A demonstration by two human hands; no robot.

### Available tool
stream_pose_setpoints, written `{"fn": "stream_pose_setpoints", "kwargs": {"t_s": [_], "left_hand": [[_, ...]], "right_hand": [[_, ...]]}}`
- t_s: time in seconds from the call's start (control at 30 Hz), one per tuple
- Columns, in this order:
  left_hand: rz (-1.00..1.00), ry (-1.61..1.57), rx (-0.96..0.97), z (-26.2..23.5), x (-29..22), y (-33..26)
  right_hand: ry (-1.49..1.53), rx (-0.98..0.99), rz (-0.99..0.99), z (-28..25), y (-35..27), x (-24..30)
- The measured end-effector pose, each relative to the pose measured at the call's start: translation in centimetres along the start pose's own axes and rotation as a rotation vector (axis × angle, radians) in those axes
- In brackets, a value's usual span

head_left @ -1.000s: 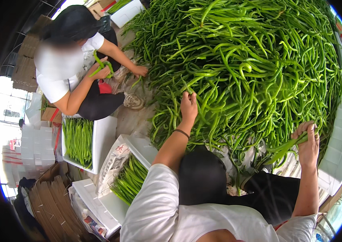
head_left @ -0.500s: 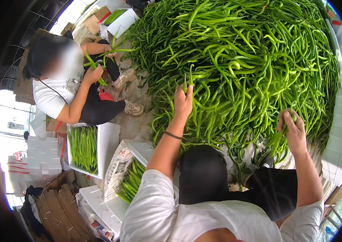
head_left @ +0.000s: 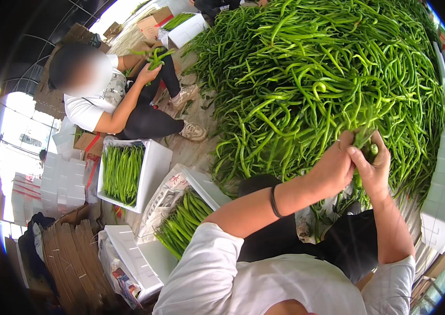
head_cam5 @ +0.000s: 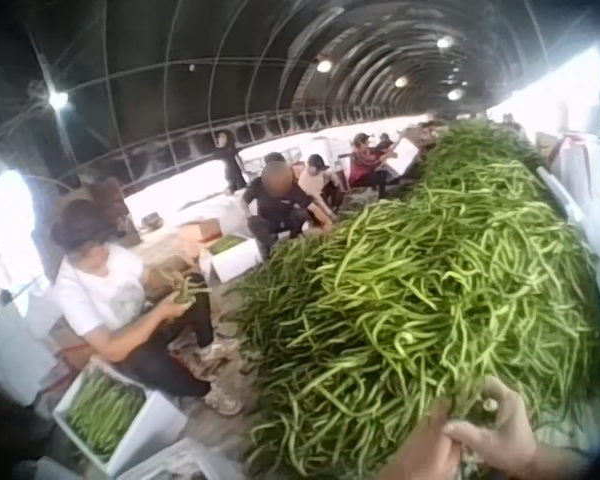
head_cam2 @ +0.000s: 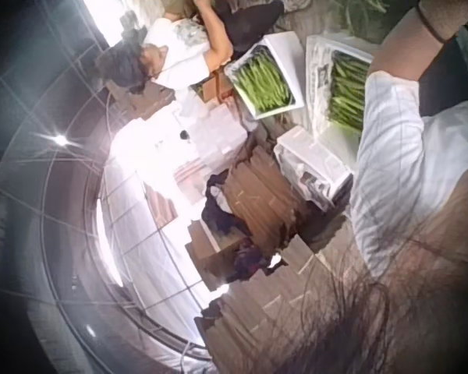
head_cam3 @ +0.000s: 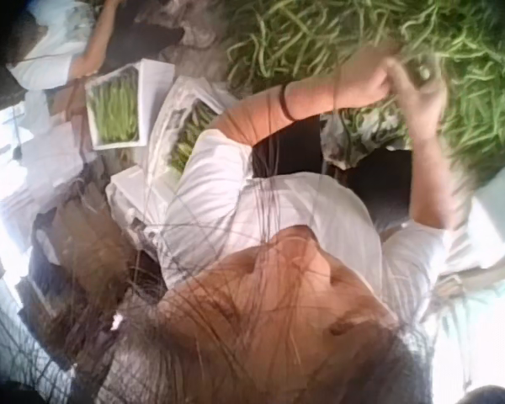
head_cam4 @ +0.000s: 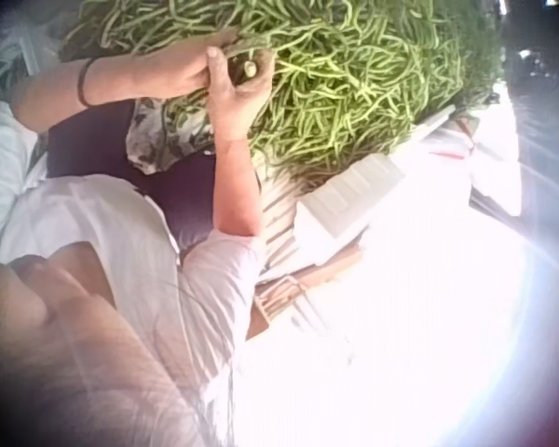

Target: The person sorts green chilies by hand from a large pile into white styrofoam boxes. They repeatedly pick handfuls, separate them, and place them into boxes while seated on the floor in a greenhouse-like workspace.

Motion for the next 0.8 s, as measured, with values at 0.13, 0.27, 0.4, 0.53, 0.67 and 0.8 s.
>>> {"fn": "stream_pose_setpoints", "kwargs": {"t_s": [0.13,0.27,0.4,0.53,0.67,0.8], "left_hand": [[0.024,-0.07,-0.016,1.1,0.0,-0.8],[0.044,-0.066,0.182,-1.8,2.8,0.5],[-0.422,0.189,-0.186,-12.3,19.0,-0.8],[-0.776,0.669,-0.364,-18.2,34.9,-6.7],[-1.123,0.672,-0.054,-17.3,38.4,-8.0],[-0.909,0.392,-0.317,-19.0,36.8,-9.1]], "right_hand": [[-0.254,-0.094,-0.11,-1.1,-0.6,0.5],[-0.263,-0.162,-0.033,-5.5,-0.4,-1.4],[-0.226,-0.329,-0.12,-9.3,0.1,-2.8],[-0.186,-0.268,0.004,-9.1,0.8,-3.3],[-0.261,-0.158,-0.072,-8.9,2.3,-4.4],[-0.147,-0.166,-0.032,-8.6,3.6,-5.0]]}}
Point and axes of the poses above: each hand's wrist, its own y-axis towards the middle knuckle, its own z-axis out of the palm, x = y × z, the point moved 6 cm from there along y, towards the middle knuckle, and after that the axes turned 1 degree about x, right-handed, at the moved point
